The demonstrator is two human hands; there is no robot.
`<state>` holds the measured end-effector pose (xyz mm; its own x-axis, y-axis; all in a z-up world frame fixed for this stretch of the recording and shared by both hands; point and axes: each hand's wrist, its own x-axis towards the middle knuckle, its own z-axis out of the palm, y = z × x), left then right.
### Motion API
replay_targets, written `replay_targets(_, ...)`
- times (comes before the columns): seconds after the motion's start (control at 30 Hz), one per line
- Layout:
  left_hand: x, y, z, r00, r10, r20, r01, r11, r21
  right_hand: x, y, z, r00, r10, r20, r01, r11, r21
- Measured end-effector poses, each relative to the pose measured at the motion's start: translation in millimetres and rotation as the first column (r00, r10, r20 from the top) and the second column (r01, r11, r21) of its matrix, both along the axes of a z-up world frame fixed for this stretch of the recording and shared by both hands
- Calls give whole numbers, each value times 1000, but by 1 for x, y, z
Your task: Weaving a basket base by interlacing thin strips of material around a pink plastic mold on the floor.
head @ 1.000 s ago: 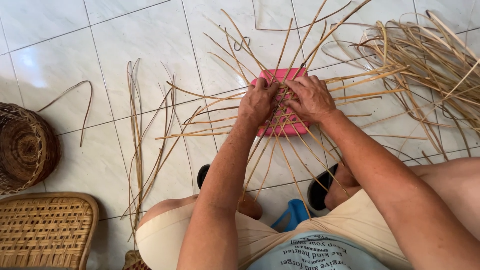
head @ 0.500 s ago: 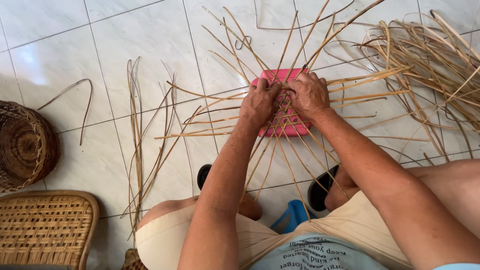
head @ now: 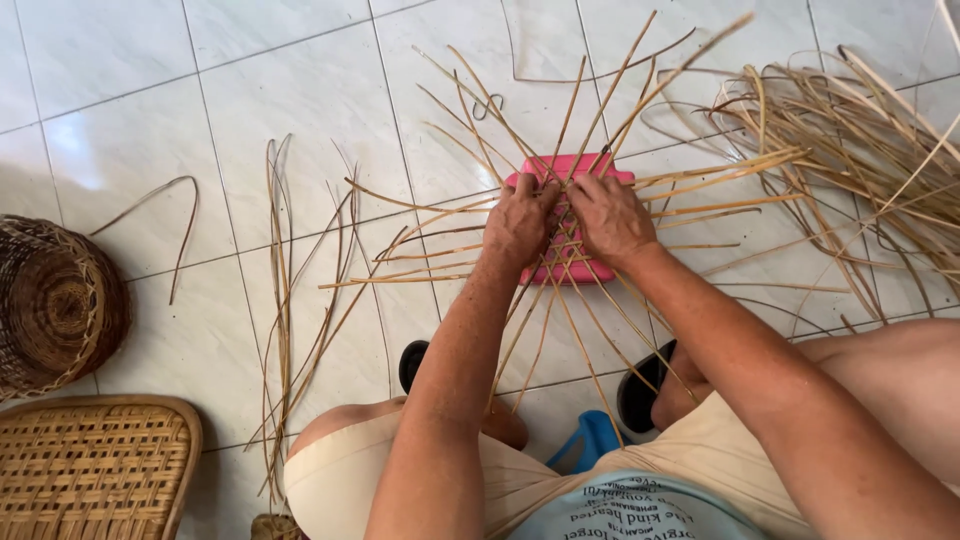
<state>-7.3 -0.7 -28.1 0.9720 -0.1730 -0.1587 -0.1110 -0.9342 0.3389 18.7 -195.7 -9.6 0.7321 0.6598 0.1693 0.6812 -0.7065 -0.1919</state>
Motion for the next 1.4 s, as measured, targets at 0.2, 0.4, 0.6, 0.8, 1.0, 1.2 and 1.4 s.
replay_targets(0.2, -2, -1, 16, 999, 47, -17, -48, 997, -59, -10, -1, -3, 992, 35, 120, -22, 993, -112)
replay_targets(0.4, -3, 1, 8, 996, 84, -31, -86, 992, -89, -4, -7, -28, 991, 92, 95, -81, 991, -111)
replay_targets(0.6, -8, -1, 14, 995, 101, -8, -101, 990, -97, -4, -9, -36, 999, 36, -2, -36, 998, -59)
replay_targets(0.8, -12, -1, 16, 995, 98, 11, -96, 992, -85, -9, -6, -26, 1000, -13, 8, 13, 1000, -28)
replay_targets(1.0, -17, -3, 42, 990, 137, 23, -131, 976, -172, -11, -4, -26, 999, -28, 28, 28, 1000, 9)
replay_targets(1.2, -33, 11, 29, 899, 339, -277, -403, 887, -225, -11, -3, -24, 998, -63, 5, 63, 997, 52)
replay_targets(1.4, -35, -20, 19, 565, 615, -550, -823, 366, -435, -9, -5, -25, 997, -72, -38, 74, 996, 57)
